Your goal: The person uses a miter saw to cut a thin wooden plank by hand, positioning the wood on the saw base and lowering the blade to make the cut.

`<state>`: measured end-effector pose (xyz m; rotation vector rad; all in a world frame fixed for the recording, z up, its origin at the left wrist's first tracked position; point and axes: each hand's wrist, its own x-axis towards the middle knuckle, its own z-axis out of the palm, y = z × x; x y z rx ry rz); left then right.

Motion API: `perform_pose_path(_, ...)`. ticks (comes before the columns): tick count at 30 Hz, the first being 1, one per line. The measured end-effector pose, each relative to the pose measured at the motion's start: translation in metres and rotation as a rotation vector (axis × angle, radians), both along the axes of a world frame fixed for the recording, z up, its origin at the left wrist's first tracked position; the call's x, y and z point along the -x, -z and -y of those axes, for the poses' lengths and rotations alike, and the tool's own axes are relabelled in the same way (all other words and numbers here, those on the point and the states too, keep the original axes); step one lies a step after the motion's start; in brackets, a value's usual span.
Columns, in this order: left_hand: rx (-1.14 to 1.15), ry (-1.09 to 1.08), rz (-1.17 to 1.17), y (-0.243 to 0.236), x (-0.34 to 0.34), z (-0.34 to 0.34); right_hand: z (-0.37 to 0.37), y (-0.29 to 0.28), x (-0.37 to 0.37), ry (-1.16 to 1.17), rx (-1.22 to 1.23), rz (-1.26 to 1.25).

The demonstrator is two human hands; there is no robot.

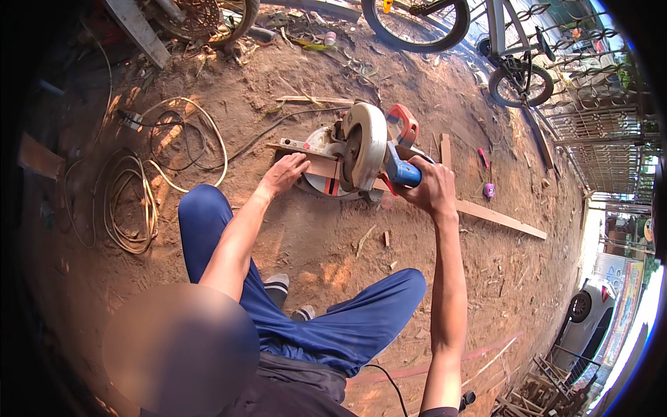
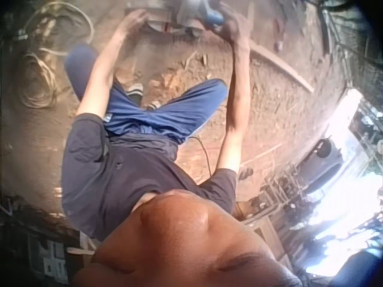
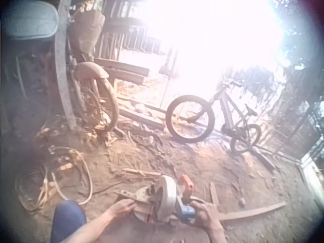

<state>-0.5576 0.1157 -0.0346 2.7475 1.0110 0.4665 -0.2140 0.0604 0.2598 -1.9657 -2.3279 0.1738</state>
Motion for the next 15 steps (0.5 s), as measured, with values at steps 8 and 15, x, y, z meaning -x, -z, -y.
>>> perform_pose_path(8,-0.07,-0.013,-0.286,-0.022,-0.012,-0.008,0.0,0.0,0.001,0.001,0.004,-0.027)
perform_pose_path(15,-0.269,0.057,-0.353,-0.008,-0.014,-0.016,0.0,-0.001,0.004,0.012,0.017,-0.031)
